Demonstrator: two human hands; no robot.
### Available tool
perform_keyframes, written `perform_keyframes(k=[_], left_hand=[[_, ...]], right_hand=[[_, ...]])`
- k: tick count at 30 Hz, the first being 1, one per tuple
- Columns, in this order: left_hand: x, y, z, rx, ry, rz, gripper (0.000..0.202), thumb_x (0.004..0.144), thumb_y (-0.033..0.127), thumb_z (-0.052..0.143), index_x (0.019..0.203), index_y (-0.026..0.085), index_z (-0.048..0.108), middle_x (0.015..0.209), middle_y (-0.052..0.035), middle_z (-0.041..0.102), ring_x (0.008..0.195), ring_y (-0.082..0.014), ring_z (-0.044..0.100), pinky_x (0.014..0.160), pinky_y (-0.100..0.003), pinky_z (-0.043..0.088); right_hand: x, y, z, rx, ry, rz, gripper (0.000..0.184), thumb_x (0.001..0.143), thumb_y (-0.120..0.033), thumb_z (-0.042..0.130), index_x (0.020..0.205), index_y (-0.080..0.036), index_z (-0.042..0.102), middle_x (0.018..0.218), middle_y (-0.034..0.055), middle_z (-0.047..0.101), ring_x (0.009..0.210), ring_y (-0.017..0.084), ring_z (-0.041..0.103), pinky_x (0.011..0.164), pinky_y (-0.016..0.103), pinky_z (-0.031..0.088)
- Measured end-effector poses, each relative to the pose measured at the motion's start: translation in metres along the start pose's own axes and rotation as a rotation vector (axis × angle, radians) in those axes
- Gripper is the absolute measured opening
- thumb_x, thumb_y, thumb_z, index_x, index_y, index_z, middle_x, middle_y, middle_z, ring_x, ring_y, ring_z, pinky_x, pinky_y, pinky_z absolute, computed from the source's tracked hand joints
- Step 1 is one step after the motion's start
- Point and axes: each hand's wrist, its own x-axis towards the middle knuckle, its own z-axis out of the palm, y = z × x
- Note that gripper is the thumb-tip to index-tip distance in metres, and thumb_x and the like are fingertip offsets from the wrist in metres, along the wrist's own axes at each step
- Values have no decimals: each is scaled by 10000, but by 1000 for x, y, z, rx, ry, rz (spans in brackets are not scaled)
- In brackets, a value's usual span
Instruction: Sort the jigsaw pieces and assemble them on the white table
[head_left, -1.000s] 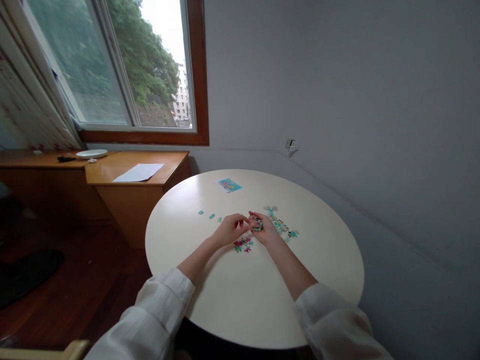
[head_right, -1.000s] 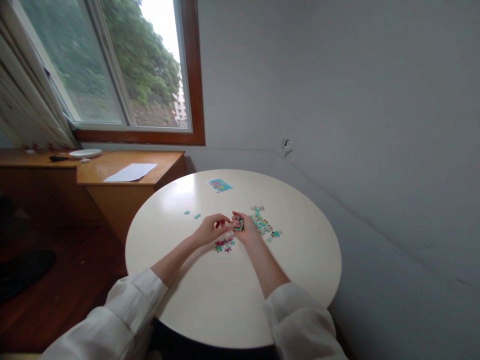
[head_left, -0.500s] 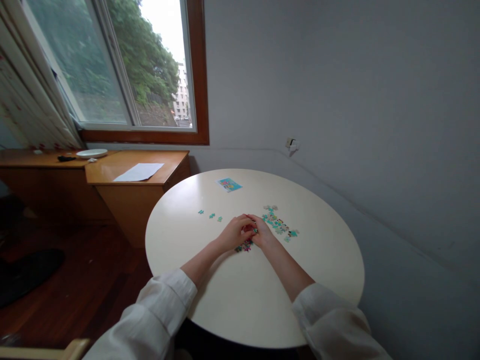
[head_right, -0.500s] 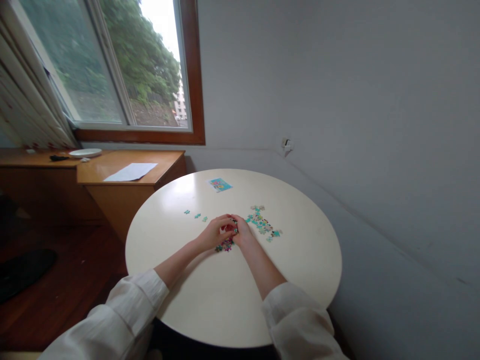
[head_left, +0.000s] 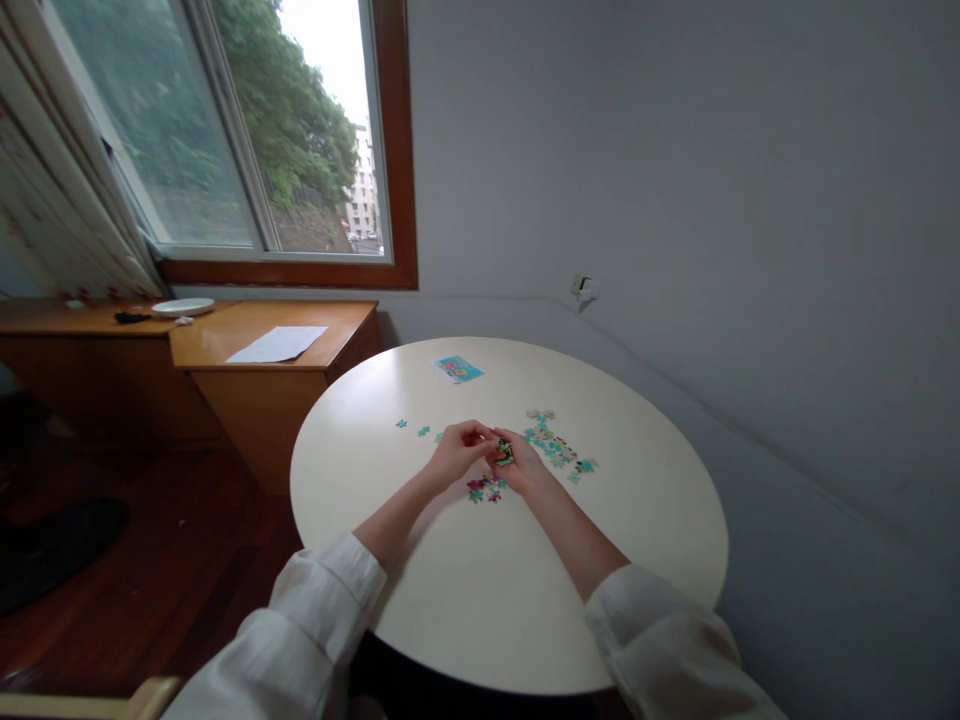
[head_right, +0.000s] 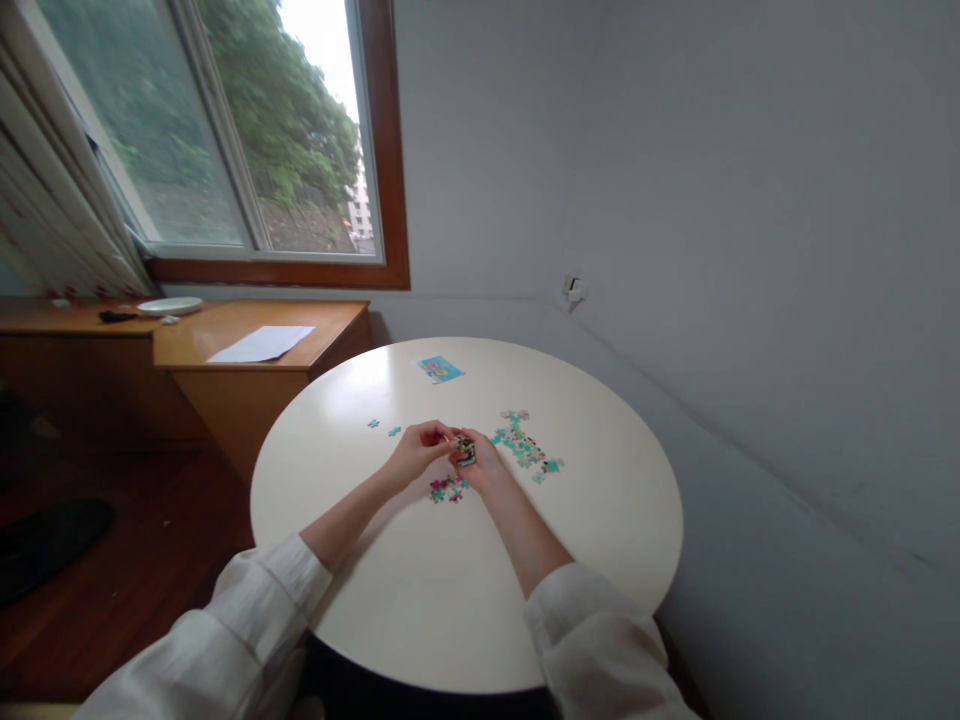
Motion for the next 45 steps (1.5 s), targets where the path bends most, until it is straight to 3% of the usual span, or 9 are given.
perform_keyframes(k=[4,8,12,18,26,32,45], left_hand=[[6,-1,-14,-154,101,-92,235,566,296,706,658,120,581,596,-7,607,565,-91,527,585,-231,410],[9,-3,-26,-217,171,-153,253,551,287,714,659,117,561,565,-6,607,547,-88,538,600,-240,423],[10,-4,-31,-222,207,-164,263,555,279,714,682,120,548,533,11,588,530,-87,541,608,-253,436],[11,-4,-34,-134,222,-202,272,573,274,695,770,113,597,547,17,576,504,-68,500,566,-232,415],[6,-9,-26,185,22,-256,109,594,210,644,618,113,602,506,19,562,464,-62,452,484,-196,333],[-1,-5,-18,354,-159,-262,61,623,164,580,621,109,605,514,9,573,496,-79,493,519,-199,378],[-1,-15,-17,584,-192,-97,120,632,238,580,633,123,611,542,13,546,519,-87,452,511,-198,352]], right_hand=[[-7,-9,-1,101,56,100,195,838,-109,332,723,-125,489,500,-18,462,339,30,360,270,89,291],[-9,-17,-6,111,115,16,165,850,-133,353,809,-108,510,553,9,492,416,62,453,320,117,393],[-8,-19,-8,101,215,-92,127,837,-124,386,858,-110,511,680,66,588,593,128,579,495,221,539],[-4,-18,-10,116,216,-105,158,832,-87,370,886,-98,518,707,82,629,658,150,615,562,260,563],[-3,-18,-10,103,170,-86,191,836,-81,357,899,-77,538,660,81,646,559,119,593,508,205,542],[-10,-16,-2,70,195,-88,204,844,-86,352,882,-78,552,617,60,636,502,101,576,480,182,533],[-10,-16,-1,81,172,-87,215,844,-83,352,912,-75,556,624,61,638,495,104,572,470,194,534]])
